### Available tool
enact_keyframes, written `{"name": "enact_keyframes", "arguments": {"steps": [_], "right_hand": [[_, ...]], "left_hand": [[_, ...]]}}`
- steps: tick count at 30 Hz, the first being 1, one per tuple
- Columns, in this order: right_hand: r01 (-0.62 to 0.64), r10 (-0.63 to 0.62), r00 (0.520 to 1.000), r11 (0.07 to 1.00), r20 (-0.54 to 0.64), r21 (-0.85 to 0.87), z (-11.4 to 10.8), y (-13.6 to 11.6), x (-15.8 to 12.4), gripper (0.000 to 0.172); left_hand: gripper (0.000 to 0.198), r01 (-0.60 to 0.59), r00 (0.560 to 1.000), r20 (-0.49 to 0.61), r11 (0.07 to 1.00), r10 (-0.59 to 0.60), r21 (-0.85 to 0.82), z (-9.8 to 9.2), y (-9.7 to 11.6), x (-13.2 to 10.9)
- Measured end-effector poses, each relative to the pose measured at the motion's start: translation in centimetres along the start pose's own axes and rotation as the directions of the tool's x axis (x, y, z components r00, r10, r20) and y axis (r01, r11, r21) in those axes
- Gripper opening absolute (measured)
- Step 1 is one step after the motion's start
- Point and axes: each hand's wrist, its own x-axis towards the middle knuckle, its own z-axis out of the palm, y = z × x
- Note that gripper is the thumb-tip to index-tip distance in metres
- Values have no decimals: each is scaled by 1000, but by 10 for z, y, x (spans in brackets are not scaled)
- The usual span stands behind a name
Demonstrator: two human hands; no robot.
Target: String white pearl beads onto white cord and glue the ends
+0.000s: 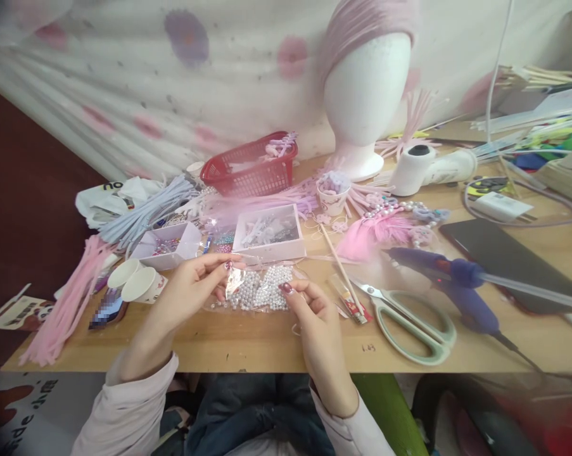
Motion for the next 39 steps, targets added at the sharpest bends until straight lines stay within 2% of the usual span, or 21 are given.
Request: {"name": "enact_keyframes", "arguments": {"steps": [4,7,10,12,14,17,19,21,23,25,28,31,34,37,39], "right_hand": [[19,-19,1000,1000,-22,5,0,-2,1,27],[33,-33,999,999,-39,16,3,-6,0,29],[11,-10,999,999,-32,39,6,-15,-4,32],[7,-5,999,999,-35,41,8,-24,-9,32],[32,-32,998,999,-52,2,8,-33,-14,32],[90,-95,993,993,-71,-72,9,-39,-16,31],[91,-99,991,991,-88,-93,9,-36,-13,33],[43,-56,991,994,-118,-104,11,-29,-8,37],[-4,-12,990,994,-141,-113,13,-19,-3,41],[2,-18,989,994,-144,-111,15,-12,-3,42],[85,-101,983,990,-151,-108,15,-11,-8,35],[202,-222,959,972,-176,-122,14,-23,-16,24],[280,-299,937,952,-182,-121,12,-42,-19,19],[313,-327,927,944,-185,-101,11,-56,-16,28],[321,-332,924,943,-186,-90,10,-59,-13,35]], "left_hand": [[22,-60,998,-6,998,60,6,-6,-3,8],[18,-113,992,-55,993,114,27,-19,-5,10],[18,-163,962,-200,980,184,115,-42,-5,2],[19,-158,922,-327,971,210,177,-58,-8,-10],[24,-131,892,-407,975,196,182,-68,-19,-25],[29,-82,888,-447,993,111,82,-67,-48,-48],[28,-62,904,-424,998,59,6,-57,-67,-58],[25,-66,926,-374,998,59,-5,-48,-78,-62],[27,-109,927,-359,994,110,21,-45,-79,-57],[31,-131,918,-365,988,152,83,-48,-73,-44],[32,-63,920,-367,975,139,212,-59,-62,-15],[30,-68,927,-344,970,148,235,-65,-56,13],[24,-90,930,-331,972,161,219,-64,-54,31],[13,-109,898,-405,978,174,179,-60,-55,40],[14,-123,885,-435,984,167,129,-58,-57,42]]}}
